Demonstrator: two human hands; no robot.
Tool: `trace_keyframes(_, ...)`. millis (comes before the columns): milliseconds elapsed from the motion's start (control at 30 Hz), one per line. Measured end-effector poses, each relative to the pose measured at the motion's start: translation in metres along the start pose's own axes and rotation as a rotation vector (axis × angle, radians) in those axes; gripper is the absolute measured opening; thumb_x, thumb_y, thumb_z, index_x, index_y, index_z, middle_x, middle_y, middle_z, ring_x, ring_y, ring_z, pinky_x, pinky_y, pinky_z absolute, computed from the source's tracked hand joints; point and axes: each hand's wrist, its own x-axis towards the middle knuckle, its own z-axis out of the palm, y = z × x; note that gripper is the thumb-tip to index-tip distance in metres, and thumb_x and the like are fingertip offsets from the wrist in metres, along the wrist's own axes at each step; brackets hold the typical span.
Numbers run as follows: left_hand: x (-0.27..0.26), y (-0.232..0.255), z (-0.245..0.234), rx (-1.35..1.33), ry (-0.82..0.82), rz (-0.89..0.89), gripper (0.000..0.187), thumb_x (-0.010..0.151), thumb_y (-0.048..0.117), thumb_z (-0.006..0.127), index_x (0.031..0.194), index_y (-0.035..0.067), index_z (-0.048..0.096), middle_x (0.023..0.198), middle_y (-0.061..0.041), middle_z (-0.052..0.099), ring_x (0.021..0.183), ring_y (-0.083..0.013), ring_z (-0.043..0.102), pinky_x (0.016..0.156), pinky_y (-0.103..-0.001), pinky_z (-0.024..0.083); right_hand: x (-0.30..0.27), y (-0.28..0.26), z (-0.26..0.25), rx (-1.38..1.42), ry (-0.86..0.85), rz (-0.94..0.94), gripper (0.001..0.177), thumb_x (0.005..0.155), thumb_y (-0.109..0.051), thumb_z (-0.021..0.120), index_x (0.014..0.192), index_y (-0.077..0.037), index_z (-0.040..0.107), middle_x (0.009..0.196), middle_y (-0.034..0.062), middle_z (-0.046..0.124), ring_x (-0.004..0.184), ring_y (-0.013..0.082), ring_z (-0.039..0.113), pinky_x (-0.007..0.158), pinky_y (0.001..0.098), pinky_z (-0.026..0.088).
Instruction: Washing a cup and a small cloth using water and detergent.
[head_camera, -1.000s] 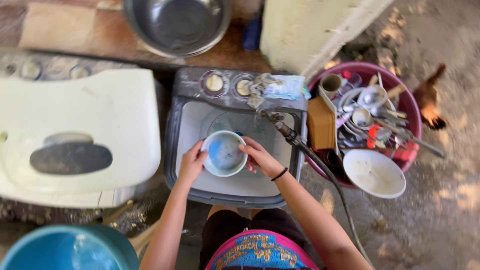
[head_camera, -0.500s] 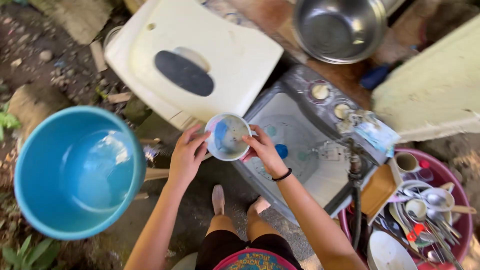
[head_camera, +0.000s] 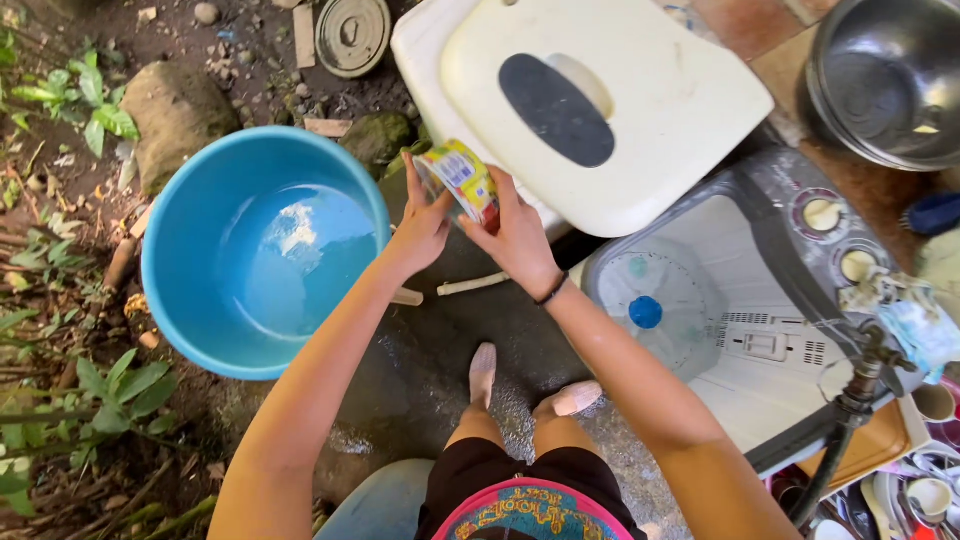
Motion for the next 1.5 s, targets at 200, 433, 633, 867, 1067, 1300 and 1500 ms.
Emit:
trace_keyframes(200,0.021,-0.044,-0.007,0.120,0.125,0.125,0.059,0.093,0.004,0.077,0.146,0.024,0.059,0.170,-0.024,-0.003,0.155,-0.0520,-0.014,0.128,-0.063,0.000,0.037,-0.007,0.024,-0.249,-0.086,-0.223,0.081,0.088,-0.020,0.078,0.154,-0.006,0.034,0.134,0.0256,0.060,0.102,0.0418,0.069,0.083,0.0453,0.059)
trace_keyframes(433,0.036,-0.033,-0.023,0.025,0.153,0.075,0.066,0.095,0.002,0.075,0.156,0.013,0.051,0.168,-0.031,-0.009,0.152,-0.0588,-0.012,0.130,-0.062,0.010,0.049,0.001,0.032,-0.259,-0.021,-0.292,0.082,0.089,-0.020,0.079,0.155,-0.005,0.033,0.131,0.0271,0.061,0.102,0.0426,0.070,0.085,0.0454,0.059)
trace_keyframes(633,0.025,0.038,-0.046,-0.112,0.018,-0.075,0.075,0.082,-0.012,0.060,0.153,0.005,0.046,0.165,-0.035,-0.006,0.144,-0.0543,0.033,0.110,-0.042,0.047,0.009,0.029,0.026,0.660,0.153,0.421,0.062,0.095,-0.021,0.068,0.145,-0.005,0.034,0.110,0.0220,0.068,0.072,0.0310,0.073,0.062,0.0403,0.063)
trace_keyframes(867,0.013,0.131,0.030,-0.583,0.024,-0.077,0.079,0.092,0.000,0.067,0.160,0.005,0.029,0.162,-0.021,0.041,0.127,-0.0287,0.064,0.090,-0.034,0.058,-0.130,0.104,-0.048,1.180,0.413,0.583,0.047,0.104,-0.034,0.053,0.134,0.002,0.052,0.109,0.0176,0.071,0.078,0.0257,0.074,0.069,0.0360,0.062)
trace_keyframes(1067,0.020,0.213,0.167,-0.835,-0.502,-0.283,0.072,0.094,0.023,0.071,0.154,0.003,0.036,0.131,-0.018,0.067,0.092,-0.0222,0.075,0.077,-0.031,0.062,-0.254,0.175,-0.138,1.192,0.722,0.631,0.042,0.105,-0.038,0.053,0.120,0.001,0.058,0.095,0.0141,0.072,0.071,0.0232,0.071,0.064,0.0341,0.059)
trace_keyframes(1300,0.017,0.267,0.354,-1.040,-0.764,-0.471,0.067,0.089,0.022,0.073,0.146,0.000,0.045,0.106,-0.013,0.069,0.086,-0.0184,0.072,0.069,-0.034,0.064,-0.351,0.243,-0.214,1.004,0.966,0.748,0.040,0.106,-0.036,0.055,0.116,0.002,0.061,0.089,0.0117,0.069,0.072,0.0208,0.070,0.064,0.0346,0.057)
trace_keyframes(1500,0.021,0.284,0.441,-1.085,-0.732,-0.738,0.055,0.091,0.020,0.069,0.140,0.003,0.050,0.102,-0.008,0.067,0.080,-0.0157,0.067,0.075,-0.034,0.064,-0.373,0.233,-0.261,0.696,0.978,0.907,0.034,0.100,-0.025,0.055,0.126,-0.004,0.061,0.107,0.0075,0.074,0.076,0.0171,0.072,0.069,0.0310,0.058)
